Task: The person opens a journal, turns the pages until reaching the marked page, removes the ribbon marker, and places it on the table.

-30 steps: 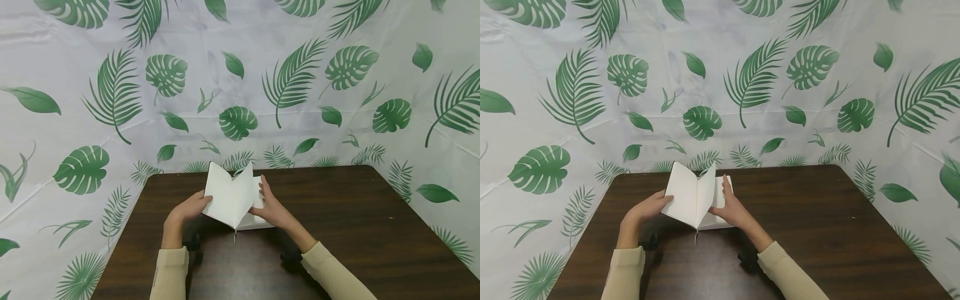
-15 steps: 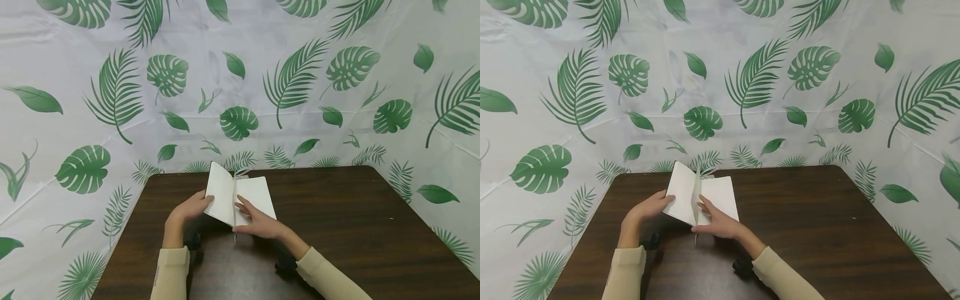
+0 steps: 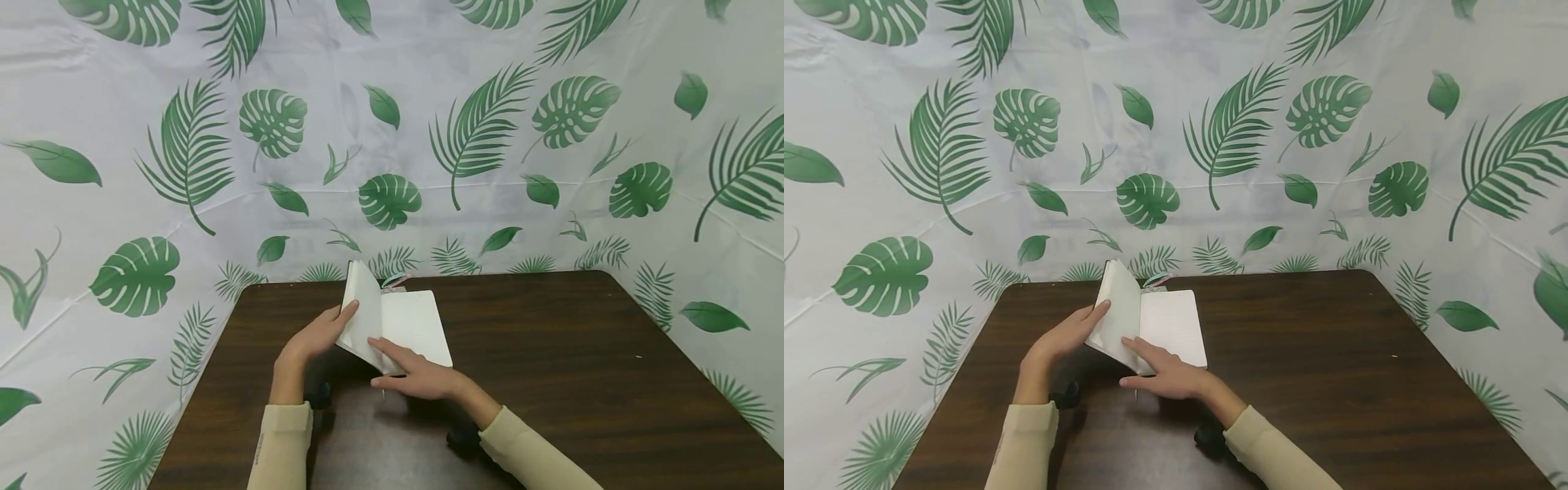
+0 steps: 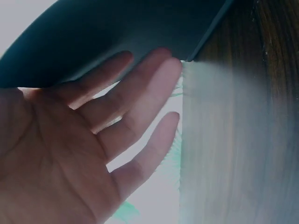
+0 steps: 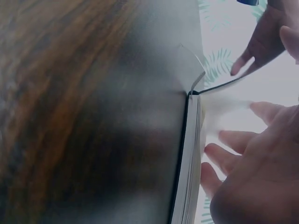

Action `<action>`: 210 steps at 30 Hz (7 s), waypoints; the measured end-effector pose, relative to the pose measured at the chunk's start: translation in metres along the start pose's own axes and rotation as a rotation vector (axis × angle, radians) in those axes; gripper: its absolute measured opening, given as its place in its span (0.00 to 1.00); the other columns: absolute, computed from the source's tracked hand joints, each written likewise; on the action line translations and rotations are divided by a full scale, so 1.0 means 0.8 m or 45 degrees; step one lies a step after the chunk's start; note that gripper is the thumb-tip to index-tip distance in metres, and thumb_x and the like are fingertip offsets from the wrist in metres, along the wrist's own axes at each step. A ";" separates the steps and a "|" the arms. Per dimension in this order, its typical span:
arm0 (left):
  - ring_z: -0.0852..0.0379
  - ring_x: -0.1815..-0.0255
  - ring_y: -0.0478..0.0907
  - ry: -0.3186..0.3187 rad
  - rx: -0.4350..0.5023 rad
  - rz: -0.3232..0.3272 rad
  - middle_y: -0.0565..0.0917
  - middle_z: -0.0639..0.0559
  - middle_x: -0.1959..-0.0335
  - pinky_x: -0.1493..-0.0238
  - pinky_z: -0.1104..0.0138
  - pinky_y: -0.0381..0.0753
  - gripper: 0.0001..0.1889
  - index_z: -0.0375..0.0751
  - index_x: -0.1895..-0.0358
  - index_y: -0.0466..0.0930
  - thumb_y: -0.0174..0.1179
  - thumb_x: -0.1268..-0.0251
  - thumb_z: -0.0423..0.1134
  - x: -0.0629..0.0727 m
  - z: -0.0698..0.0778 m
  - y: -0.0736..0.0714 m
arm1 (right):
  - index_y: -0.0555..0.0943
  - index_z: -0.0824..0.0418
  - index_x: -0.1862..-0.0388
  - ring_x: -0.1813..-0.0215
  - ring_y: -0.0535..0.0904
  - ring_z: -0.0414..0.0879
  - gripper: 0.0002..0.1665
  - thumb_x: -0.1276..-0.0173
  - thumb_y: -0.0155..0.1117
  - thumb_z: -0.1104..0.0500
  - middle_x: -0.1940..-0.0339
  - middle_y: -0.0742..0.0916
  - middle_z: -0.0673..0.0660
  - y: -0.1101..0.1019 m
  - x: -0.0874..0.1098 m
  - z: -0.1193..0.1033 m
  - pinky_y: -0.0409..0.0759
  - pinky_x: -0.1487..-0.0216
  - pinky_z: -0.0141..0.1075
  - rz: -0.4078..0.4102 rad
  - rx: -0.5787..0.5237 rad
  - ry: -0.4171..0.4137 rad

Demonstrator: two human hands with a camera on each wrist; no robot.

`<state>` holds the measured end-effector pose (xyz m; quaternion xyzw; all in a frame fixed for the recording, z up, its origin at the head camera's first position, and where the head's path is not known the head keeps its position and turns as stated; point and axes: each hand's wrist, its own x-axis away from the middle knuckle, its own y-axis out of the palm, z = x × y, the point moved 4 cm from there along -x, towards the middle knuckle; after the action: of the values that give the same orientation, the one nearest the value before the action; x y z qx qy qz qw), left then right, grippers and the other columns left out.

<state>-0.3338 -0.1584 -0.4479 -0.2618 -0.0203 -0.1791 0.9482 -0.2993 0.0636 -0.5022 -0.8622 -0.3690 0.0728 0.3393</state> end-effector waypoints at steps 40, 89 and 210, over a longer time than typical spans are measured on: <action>0.46 0.42 0.80 -0.036 0.022 -0.005 0.84 0.38 0.44 0.29 0.42 0.73 0.29 0.30 0.22 0.67 0.39 0.11 0.47 0.008 0.003 0.002 | 0.70 0.60 0.17 0.15 0.64 0.66 0.39 0.20 0.66 0.46 0.15 0.70 0.65 -0.049 0.019 0.035 0.65 0.21 0.66 0.107 0.605 0.055; 0.47 0.44 0.81 -0.048 0.014 0.008 0.85 0.40 0.46 0.29 0.42 0.74 0.28 0.33 0.22 0.68 0.39 0.11 0.48 0.002 -0.004 -0.001 | 0.50 0.56 0.09 0.31 0.82 0.65 0.66 0.34 0.83 0.49 0.15 0.69 0.66 -0.090 0.027 0.015 0.84 0.38 0.60 0.755 0.742 0.112; 0.47 0.44 0.80 -0.010 -0.026 0.019 0.84 0.39 0.48 0.29 0.44 0.74 0.28 0.31 0.28 0.73 0.35 0.10 0.49 -0.002 0.001 -0.003 | 0.79 0.65 0.26 0.59 0.84 0.47 0.27 0.16 0.59 0.53 0.34 0.83 0.67 -0.159 0.031 0.153 0.86 0.50 0.42 0.682 -0.428 0.655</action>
<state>-0.3361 -0.1592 -0.4463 -0.2722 -0.0205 -0.1713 0.9466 -0.4018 0.2085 -0.5107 -0.9614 -0.0412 -0.1209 0.2439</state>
